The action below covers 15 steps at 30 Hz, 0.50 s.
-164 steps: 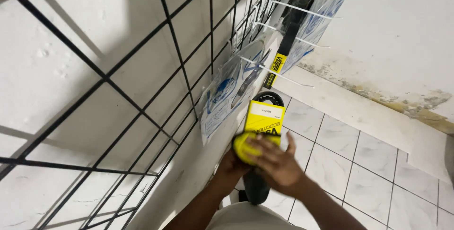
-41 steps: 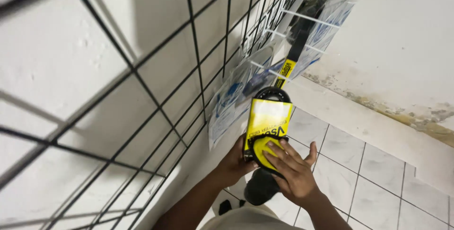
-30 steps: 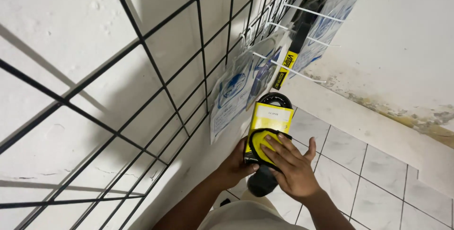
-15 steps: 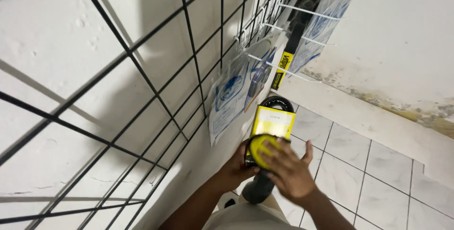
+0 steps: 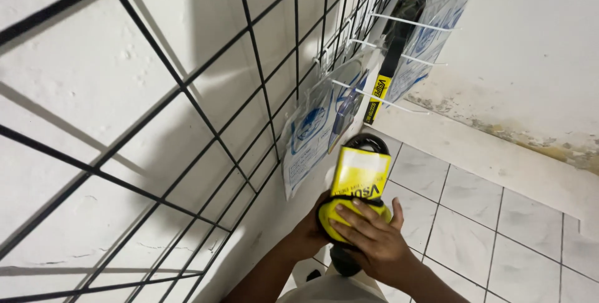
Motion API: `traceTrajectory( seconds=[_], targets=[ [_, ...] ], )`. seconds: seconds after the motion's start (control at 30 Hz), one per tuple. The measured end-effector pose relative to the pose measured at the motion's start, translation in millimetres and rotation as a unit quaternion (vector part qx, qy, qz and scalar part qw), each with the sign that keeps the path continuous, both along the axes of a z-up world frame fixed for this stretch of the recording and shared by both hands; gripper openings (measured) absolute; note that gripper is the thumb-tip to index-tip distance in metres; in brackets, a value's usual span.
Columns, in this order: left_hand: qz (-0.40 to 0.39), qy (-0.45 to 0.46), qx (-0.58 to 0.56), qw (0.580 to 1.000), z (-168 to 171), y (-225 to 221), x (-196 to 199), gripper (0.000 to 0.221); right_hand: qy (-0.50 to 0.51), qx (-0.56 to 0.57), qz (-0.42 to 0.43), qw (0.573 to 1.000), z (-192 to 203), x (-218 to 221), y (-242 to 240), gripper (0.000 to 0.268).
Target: Wiping a packaged scooter belt with a cleaning cloth.
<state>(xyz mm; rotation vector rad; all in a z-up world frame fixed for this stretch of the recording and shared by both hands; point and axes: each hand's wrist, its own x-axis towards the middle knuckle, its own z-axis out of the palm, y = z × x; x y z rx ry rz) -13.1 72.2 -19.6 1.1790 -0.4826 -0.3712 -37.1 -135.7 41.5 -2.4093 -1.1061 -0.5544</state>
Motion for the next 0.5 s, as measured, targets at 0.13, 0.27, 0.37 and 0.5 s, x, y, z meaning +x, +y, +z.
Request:
traceTrajectory(
  seconds=[0.13, 0.27, 0.37, 0.5],
  targets=[
    [0.003, -0.041, 0.034, 0.999, -10, 8, 0, 0.069, -0.021, -0.019, -0.014, 1.0, -10, 19, 1, 0.065],
    [-0.008, -0.043, 0.04, 0.998, -3, 7, -2, 0.071, -0.025, -0.08, -0.072, 0.994, 1, 45, 5, 0.06],
    [-0.008, -0.013, 0.018, 1.0, 10, 8, -1, 0.078, -0.022, -0.046, -0.111, 0.992, 12, 53, 17, 0.055],
    [0.025, -0.023, -0.002, 0.999, 13, 14, 4, 0.075, -0.007, -0.077, -0.127, 0.989, -20, 44, 30, 0.067]
  ],
)
